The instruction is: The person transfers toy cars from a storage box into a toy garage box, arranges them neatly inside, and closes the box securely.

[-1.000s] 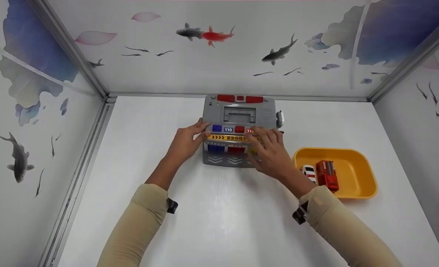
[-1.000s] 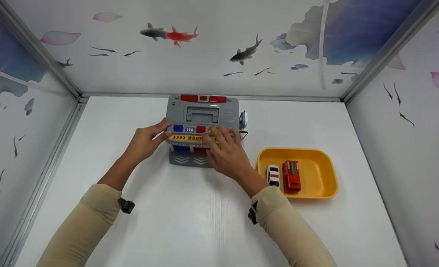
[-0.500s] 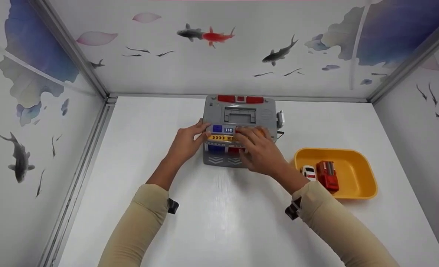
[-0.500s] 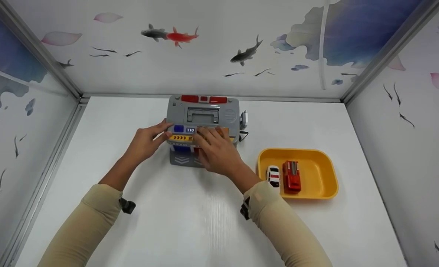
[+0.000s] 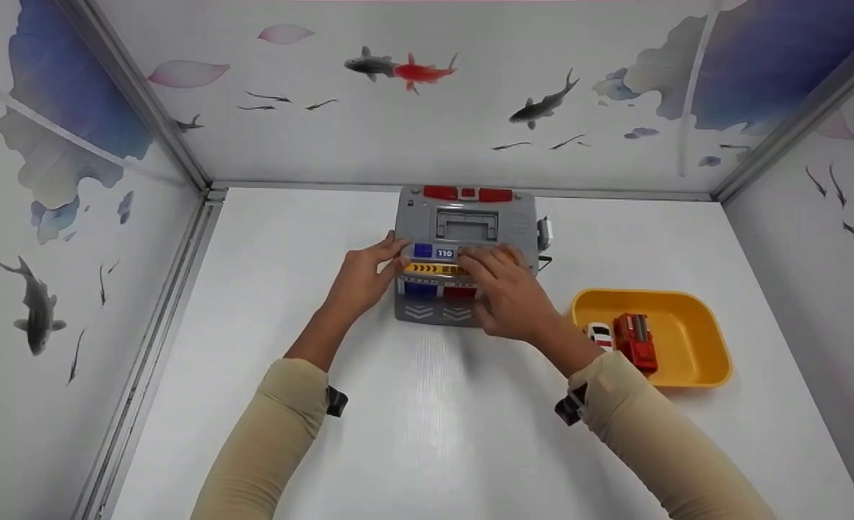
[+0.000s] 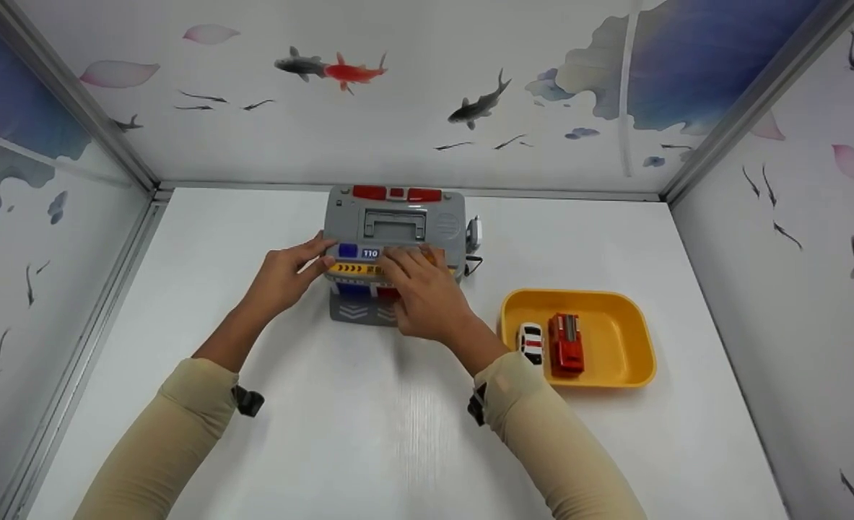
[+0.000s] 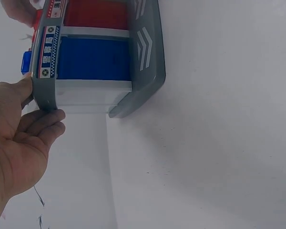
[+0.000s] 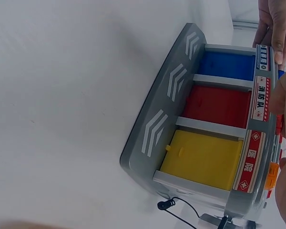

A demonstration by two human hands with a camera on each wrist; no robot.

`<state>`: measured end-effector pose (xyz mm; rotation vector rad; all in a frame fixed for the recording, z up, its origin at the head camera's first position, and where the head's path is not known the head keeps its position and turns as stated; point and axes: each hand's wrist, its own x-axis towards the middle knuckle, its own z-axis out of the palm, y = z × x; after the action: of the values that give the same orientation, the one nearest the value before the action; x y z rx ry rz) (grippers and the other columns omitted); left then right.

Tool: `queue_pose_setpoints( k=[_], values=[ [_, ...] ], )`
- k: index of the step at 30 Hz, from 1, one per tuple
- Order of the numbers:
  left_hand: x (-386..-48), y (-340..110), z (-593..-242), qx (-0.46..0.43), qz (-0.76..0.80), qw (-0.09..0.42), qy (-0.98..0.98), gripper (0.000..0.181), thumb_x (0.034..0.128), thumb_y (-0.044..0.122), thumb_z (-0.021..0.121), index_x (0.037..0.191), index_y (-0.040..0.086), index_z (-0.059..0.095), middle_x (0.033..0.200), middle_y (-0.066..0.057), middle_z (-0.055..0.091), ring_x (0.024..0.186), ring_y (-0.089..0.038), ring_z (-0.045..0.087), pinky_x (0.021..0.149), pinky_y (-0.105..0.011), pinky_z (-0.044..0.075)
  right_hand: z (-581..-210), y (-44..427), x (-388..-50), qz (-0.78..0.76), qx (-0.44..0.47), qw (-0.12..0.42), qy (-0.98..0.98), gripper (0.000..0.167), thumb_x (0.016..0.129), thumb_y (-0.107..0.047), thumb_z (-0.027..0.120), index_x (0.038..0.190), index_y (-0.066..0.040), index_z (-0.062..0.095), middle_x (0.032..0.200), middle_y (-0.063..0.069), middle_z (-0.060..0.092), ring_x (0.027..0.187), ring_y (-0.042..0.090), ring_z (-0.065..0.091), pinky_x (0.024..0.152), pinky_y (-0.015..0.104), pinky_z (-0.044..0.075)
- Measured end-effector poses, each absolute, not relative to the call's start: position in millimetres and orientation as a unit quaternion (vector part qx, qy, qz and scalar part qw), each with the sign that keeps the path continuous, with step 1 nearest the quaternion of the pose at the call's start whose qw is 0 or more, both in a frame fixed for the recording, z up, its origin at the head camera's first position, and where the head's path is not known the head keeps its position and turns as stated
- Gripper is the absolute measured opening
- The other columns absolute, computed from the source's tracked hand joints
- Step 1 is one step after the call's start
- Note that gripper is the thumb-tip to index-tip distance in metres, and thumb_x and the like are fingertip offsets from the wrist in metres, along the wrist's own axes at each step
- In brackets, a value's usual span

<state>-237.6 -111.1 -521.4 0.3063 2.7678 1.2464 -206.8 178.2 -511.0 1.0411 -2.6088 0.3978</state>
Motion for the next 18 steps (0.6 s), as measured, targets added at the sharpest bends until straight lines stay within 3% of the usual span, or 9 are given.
queue_pose_setpoints(
  k=[9,18],
  values=[
    [-236.7,-111.5,-521.2,0.102,0.411,0.042,0.905,0.048,0.1126,0.043,0.064,0.157,0.024,0.064,0.170,-0.012,0.048,0.158,-0.032,0.051,0.132,-0.050,0.042,-511.6,178.6,-206.4,0.131,0.364,0.140,-0.912,0.066,0.090,-0.004,0.057,0.156,-0.009,0.056,0.160,0.010,0.061,0.147,0.034,0.057,0.131,0.067,0.037],
    [-237.1,-109.7,-519.6,0.098,0.399,0.043,0.911,0.049,0.1118,0.044,0.065,0.157,0.025,0.064,0.169,-0.011,0.049,0.158,-0.030,0.051,0.132,-0.048,0.042,-510.8,183.0,-201.5,0.111,0.365,0.125,-0.916,0.066,0.094,-0.006,0.060,0.160,-0.011,0.053,0.167,0.009,0.055,0.152,0.032,0.055,0.131,0.072,0.033]
  ],
)
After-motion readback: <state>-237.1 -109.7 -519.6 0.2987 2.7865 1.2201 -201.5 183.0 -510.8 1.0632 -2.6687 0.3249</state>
